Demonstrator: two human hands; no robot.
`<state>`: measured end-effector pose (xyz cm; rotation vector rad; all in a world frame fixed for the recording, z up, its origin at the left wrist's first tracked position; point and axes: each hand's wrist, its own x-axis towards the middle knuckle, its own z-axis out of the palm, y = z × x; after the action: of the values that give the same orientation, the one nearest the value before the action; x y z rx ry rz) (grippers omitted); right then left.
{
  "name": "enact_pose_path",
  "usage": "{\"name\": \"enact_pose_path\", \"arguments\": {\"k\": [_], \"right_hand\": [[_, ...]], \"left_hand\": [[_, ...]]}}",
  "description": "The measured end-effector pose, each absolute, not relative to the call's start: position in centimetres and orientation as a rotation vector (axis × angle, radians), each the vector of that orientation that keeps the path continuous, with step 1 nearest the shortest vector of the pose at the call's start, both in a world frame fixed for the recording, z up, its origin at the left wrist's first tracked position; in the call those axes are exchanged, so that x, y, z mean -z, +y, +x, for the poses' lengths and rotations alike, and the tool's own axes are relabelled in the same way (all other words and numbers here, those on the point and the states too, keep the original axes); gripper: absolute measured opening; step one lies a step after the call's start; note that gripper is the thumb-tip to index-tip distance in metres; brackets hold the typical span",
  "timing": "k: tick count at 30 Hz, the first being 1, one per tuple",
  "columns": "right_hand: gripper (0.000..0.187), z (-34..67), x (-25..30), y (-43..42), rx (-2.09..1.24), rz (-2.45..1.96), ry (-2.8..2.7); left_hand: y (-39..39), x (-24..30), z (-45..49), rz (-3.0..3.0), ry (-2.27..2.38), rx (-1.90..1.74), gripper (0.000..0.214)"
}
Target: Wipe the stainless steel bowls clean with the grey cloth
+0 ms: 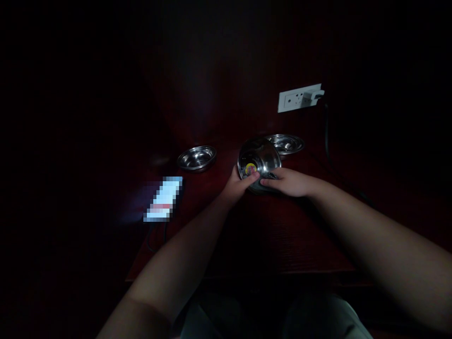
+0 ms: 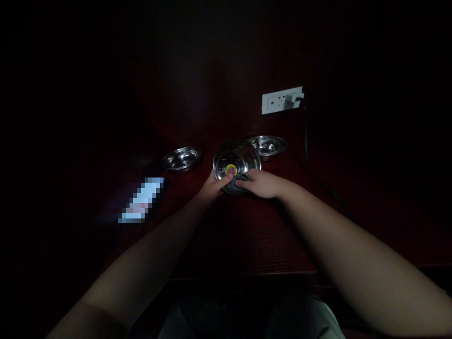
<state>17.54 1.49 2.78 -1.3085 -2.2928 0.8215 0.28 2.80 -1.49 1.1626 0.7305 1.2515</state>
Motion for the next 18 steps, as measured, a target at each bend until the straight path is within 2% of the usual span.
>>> {"name": "enact_pose_path", "arguments": {"k": [8,18], "right_hand": [[0.038,17.45,-2.79,1.08,-0.973,-1.319,-2.188],[0.032,16.92,-3.04,0.89,-0.728,-1.253,-2.312]], "left_hand": [[3.46,2.25,0.12,1.109,0.711,-1.339,0.057],[3.73,1.81,0.43,0.941,0.702,-1.279,0.040]]}}
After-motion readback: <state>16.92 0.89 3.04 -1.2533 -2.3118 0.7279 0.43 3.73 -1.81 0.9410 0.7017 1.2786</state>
